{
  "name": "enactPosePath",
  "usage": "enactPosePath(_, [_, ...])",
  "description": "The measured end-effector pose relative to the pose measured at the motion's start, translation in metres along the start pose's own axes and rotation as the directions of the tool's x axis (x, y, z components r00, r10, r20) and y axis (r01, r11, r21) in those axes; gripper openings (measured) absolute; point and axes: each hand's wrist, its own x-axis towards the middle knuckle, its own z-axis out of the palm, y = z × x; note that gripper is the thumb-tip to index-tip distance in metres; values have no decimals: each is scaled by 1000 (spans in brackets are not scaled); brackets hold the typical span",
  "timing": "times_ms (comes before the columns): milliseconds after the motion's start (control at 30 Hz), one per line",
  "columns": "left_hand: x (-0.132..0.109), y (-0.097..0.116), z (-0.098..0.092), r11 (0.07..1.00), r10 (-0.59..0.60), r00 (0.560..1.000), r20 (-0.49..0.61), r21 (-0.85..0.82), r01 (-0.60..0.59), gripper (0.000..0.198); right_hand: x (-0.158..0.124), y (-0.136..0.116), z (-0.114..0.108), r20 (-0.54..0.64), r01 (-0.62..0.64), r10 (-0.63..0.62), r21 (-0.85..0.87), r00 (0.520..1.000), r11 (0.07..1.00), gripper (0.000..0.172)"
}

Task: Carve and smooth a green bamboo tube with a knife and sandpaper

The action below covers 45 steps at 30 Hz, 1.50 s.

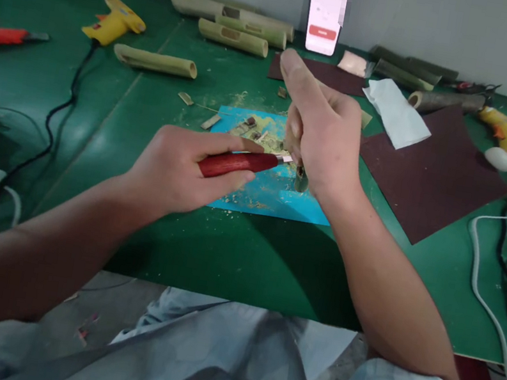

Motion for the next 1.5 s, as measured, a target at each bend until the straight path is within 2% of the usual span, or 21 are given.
enactPosePath(100, [4, 1, -3, 1000, 19, 1000, -21, 10, -19, 30, -1, -2, 1, -1, -39, 39, -24, 999, 999, 63])
enactPosePath(233, [5, 6, -12, 1000, 16, 998, -60, -12, -17, 24, -2, -3, 1, -4, 3, -3, 16, 1000, 1000, 64])
enactPosePath(367, [6, 10, -16, 999, 14, 997, -78, -30, -17, 22, -1, -2, -1, 54, -15, 13, 39, 998, 999, 63])
enactPosePath(567, [12, 13, -11, 999, 32, 999, -17, 33, -31, 23, -1, -1, 0, 35, 44, -48, 102, 998, 994, 63])
enactPosePath(767, [23, 20, -3, 999, 42, 964, -262, 6, -41, 25, -2, -1, 2, -3, 35, -35, 69, 999, 997, 59])
enactPosePath(933, [32, 12, 10, 995, 89, 972, -219, 68, -76, 34, -1, -2, 1, 11, 25, -26, 110, 1000, 994, 60])
enactPosePath(1033, [34, 6, 15, 993, 89, 979, -182, 92, -74, 39, 0, 0, -1, 5, 6, -6, 36, 1000, 999, 62])
enactPosePath(1100, [35, 2, 17, 992, 110, 972, -207, 76, -96, 40, 1, 1, -1, 3, -11, 11, -1, 1000, 1000, 63])
enactPosePath(1200, [38, -3, 22, 990, 143, 947, -287, 29, -140, 39, 2, 2, -1, 4, -4, 4, 31, 1000, 1000, 64])
enactPosePath(1367, [54, -14, 30, 999, -15, 950, -312, -52, -1, 38, 3, 1, 1, 2, -23, 23, 65, 1000, 998, 65])
enactPosePath(1500, [61, -16, 29, 982, -150, 975, -161, -138, 129, 44, 2, 0, 0, 9, -49, 48, 55, 999, 997, 62])
